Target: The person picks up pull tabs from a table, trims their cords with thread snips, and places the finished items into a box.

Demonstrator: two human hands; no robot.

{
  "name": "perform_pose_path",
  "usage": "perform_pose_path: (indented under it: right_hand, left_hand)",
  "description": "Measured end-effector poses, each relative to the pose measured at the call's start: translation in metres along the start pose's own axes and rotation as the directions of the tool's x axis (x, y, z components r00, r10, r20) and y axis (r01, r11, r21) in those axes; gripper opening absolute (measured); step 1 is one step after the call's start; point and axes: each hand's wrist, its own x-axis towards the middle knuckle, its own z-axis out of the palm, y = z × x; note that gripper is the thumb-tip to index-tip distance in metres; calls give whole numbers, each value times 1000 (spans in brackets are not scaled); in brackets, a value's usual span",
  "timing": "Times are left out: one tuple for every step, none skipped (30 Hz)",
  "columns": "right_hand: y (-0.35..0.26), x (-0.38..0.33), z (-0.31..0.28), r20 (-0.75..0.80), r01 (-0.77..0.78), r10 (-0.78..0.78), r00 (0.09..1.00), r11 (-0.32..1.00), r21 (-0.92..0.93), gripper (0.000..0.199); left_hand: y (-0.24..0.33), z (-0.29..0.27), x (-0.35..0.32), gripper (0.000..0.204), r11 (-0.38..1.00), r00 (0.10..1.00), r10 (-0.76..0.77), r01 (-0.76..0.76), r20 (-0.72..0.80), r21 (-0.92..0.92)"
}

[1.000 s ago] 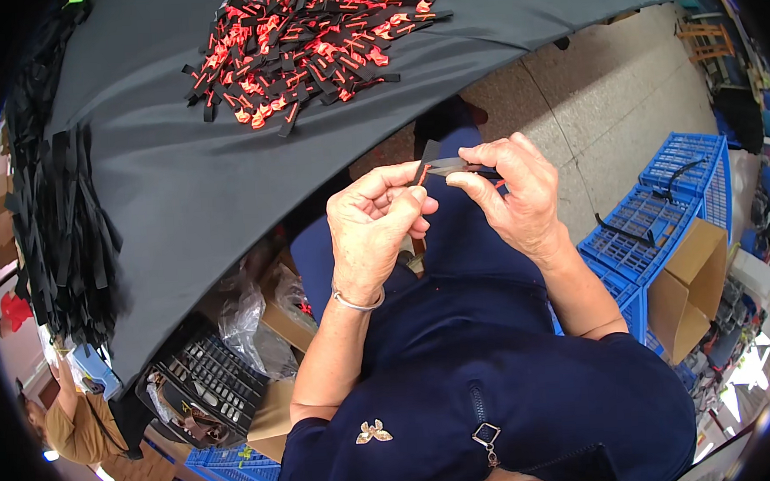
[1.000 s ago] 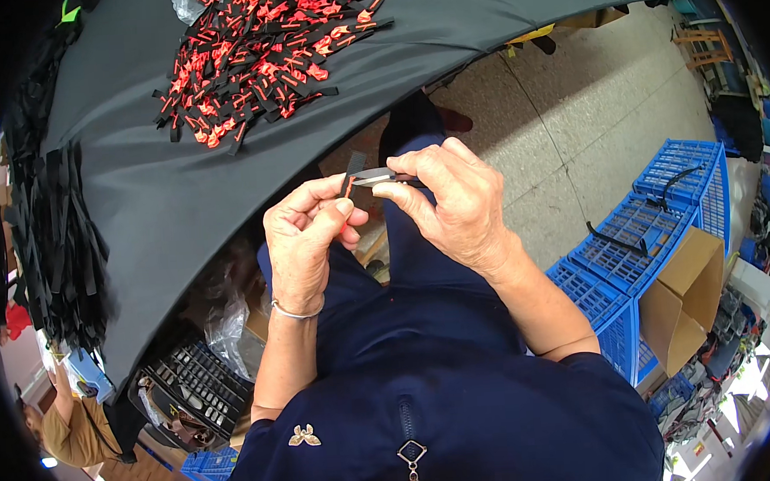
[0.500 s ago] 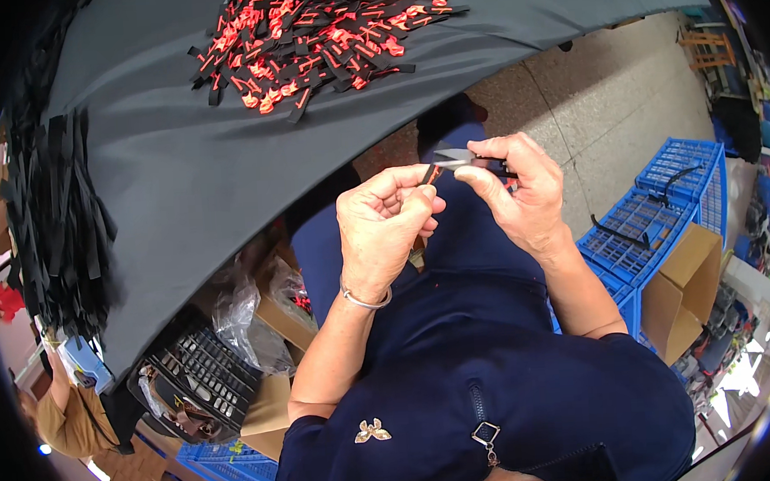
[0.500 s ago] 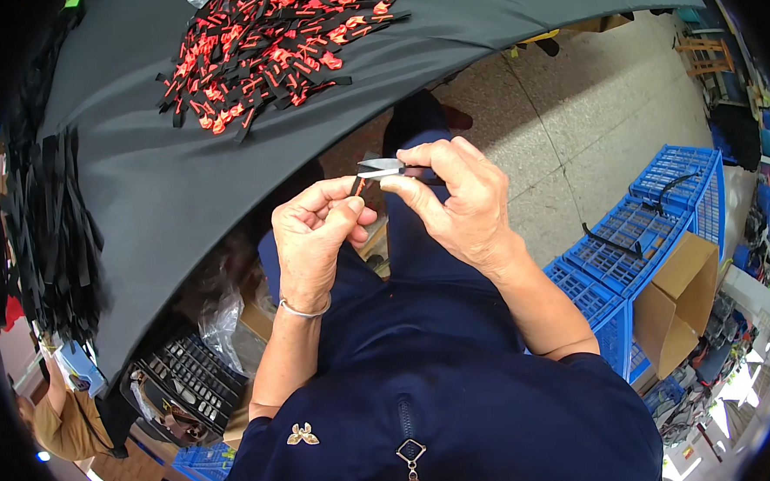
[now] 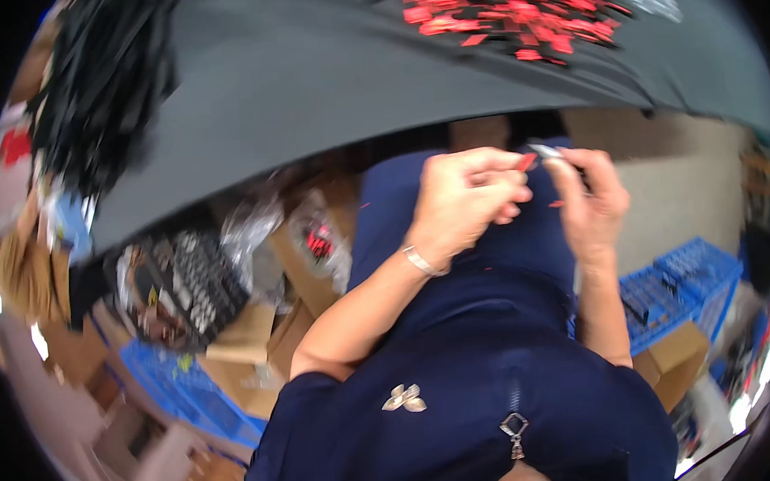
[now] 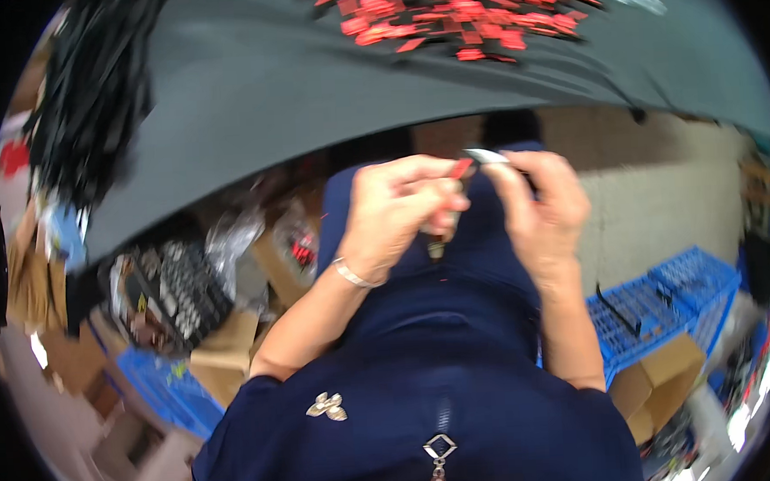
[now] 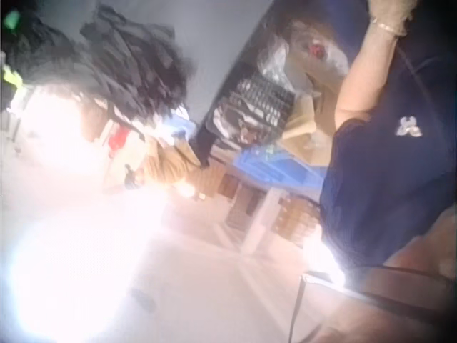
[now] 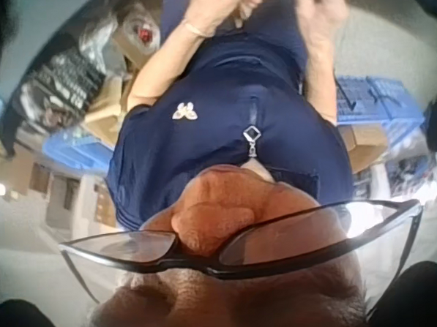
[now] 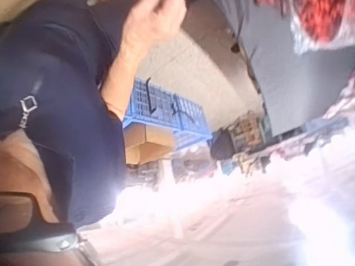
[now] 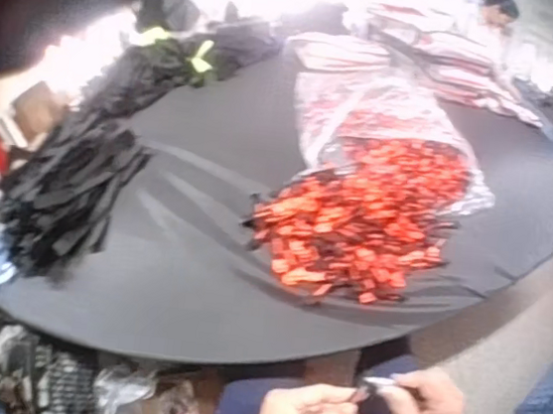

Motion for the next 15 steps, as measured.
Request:
perform_pose_path:
  right_hand:
    - [3,-3,-3,7,-83,83,997,995,63,10]
    - [-3,-6,-3,13,-110,109,994,991,74,14]
    - [-3,-9,-2,58,-98,93,994,991,90,17]
    - [2,-11,0,91,2,-4,996,1000,25,15]
    - [-3,-10,3,105,-42,44,994,999,-27,14]
    - [-7,-8,6,114,-84,93,989,993,-84,13]
    - [3,-5,7,97,16,-8,995,997,-79,10]
    - [9,-4,8,80,-5,5,997,1000,4,11]
    - [11,-5,9,69,-43,40,997,998,42,12]
    - [10,-5,8,58,-84,80,995,994,76,14]
    - [11,-4,6,65,-109,104,992,990,91,17]
    - [14,-5,4,70,-112,106,992,990,86,17]
    - [15,-4,4,73,-111,105,992,990,91,18]
    - [17,-5,4,75,-113,106,992,990,90,18]
    - [17,-6,6,83,-127,119,989,986,106,18]
  left_hand:
    - [4,2,0,22,999,999,-32,32,13,-11]
    - [1,0,-1,22,998,999,-30,31,27,-47]
    - [0,-2,-2,21,999,1000,-1,2,25,-45]
    - [-1,-3,-3,20,998,1000,4,-2,31,-56]
    - [0,-6,-6,19,999,999,14,-13,32,-39]
    - [1,-11,-11,19,1000,999,22,-21,37,-22]
    - [0,-15,-13,20,999,998,34,-33,47,-23]
    - [-1,-20,-17,20,999,999,38,-37,30,-29]
    - [-3,-28,-23,19,997,997,74,-75,-35,-30]
    - [-7,-36,-29,19,994,990,105,-109,-95,-31]
    - [-15,-51,-33,19,988,974,155,-155,-167,13]
    - [-21,-65,-39,20,981,938,189,-193,-290,15]
    - [-28,-87,-47,18,980,909,196,-199,-367,30]
    - [-37,-108,-54,18,982,858,188,-173,-478,75]
    - [-51,-132,-63,19,982,808,180,-177,-560,62]
